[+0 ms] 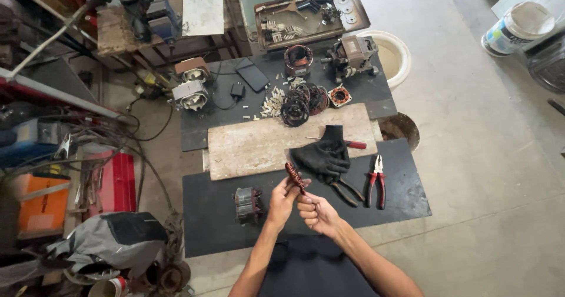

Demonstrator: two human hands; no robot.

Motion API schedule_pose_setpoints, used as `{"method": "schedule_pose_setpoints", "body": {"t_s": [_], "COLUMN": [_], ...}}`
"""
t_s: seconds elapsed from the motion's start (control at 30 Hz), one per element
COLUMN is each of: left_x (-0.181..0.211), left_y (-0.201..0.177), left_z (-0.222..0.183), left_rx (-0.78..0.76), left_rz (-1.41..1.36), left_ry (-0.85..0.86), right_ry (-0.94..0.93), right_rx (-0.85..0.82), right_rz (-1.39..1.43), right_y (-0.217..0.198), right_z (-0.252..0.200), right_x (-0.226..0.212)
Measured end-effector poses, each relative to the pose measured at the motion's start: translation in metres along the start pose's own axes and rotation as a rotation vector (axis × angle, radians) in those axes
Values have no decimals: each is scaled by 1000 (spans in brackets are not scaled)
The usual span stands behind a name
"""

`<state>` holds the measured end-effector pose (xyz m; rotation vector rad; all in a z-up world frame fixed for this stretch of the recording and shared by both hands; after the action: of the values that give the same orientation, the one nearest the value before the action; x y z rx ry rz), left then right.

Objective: Repairing an electric motor by inspecting and manipulating copper wire coils and the stator core

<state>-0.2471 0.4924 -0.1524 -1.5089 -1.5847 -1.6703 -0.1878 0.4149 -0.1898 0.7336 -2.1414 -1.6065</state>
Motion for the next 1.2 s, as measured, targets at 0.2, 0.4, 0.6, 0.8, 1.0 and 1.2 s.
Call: {"method": "schedule_pose_setpoints", "body": {"t_s": [0.2,0.4,0.6,0.8,1.0,1.2], "left_x": [3,18,-66,-11,0,32], "left_y": [-20,2,30,50,-43,-146], "left_z": [6,-16,-7,-58,-123,-169], "left_rx": [47,240,60,-173,117,547], "left_rz": [252,711,1294,1040,722,588], "left_ry": [68,-117,98,-46,-246,-401], "right_ry": [-241,-387,-207,-71,-499,-612], "right_rx": [588,539,827,1205,1188,719], "right_rz": [-1034,-1177,-1015,-1852,-2257,-2197], "right_y": [-39,80,-113,-132,-75,-34], "right_z": [-17,-60,-42,-71,-66,6], "right_x": [-49,-69,-84,-129,-113,-57]}}
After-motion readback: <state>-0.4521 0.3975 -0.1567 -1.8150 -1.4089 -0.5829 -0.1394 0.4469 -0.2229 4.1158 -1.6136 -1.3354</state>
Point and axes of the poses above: each hand's wrist, its own z-axis towards the middle knuckle, its own y-axis out of the palm, x = y × z, the point moved 8 cm from there along z, towards the middle knuckle, and after that the axes turned 10 degrees about -z, right-handed, at the moved point
